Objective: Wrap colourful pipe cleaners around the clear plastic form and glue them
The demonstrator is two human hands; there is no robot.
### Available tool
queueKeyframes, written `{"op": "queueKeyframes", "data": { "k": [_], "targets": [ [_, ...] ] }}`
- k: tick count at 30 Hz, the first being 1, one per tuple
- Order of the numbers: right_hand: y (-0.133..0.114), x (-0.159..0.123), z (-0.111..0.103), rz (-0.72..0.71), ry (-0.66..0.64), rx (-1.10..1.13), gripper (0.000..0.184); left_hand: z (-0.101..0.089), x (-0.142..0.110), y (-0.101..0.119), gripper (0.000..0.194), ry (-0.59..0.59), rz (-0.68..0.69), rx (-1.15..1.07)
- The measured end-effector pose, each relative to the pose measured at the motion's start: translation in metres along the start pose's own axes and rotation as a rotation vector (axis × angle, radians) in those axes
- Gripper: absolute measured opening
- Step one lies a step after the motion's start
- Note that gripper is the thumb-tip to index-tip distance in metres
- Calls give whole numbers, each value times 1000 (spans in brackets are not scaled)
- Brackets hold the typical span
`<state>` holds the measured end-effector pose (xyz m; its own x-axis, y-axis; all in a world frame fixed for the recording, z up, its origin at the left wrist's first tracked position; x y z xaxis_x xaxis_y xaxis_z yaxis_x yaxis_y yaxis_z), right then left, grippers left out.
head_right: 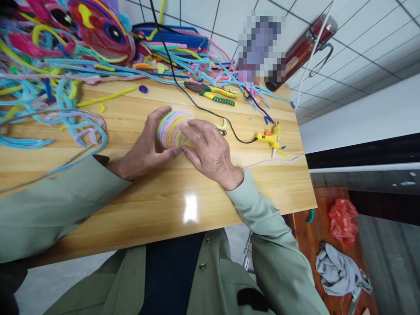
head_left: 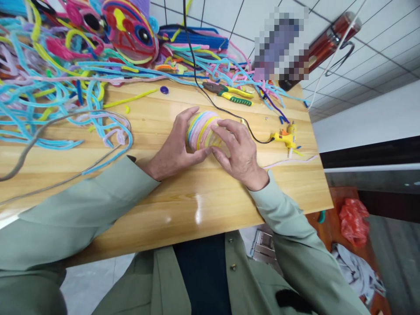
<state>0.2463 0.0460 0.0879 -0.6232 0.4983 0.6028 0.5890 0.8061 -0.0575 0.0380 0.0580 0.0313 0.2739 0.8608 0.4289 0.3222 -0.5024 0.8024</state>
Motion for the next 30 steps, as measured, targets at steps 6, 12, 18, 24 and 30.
{"op": "queueKeyframes", "data": {
  "k": [6, 12, 18, 24, 30],
  "targets": [
    [0, 2, -2, -35, 50, -3, 46, 0, 2, 3, 98, -10, 37, 23],
    [3, -1, -1, -29, 66, 74, 53, 2, 1, 1, 98, 12, 48, 21],
    [4, -2, 1, 4, 16, 92, 54, 4, -1, -2, 90, 22, 85, -26],
    [1, 0, -1, -35, 63, 68, 50, 4, 0, 0, 91, 8, 53, -36],
    [4, -2, 0, -20, 18, 82, 54, 0, 1, 3, 93, -30, -18, -66]
  ]
}}
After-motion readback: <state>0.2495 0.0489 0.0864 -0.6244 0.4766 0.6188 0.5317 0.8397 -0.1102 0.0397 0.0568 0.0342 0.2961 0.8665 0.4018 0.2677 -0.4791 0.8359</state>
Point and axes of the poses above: each hand's wrist, its own x-axis towards the middle knuckle, its own z-axis out of the palm, y = z × x, the point moved 4 cm from there along x, towards the middle knuckle, and after that the axes turned 4 degrees about -z, right-handed, at the moved point
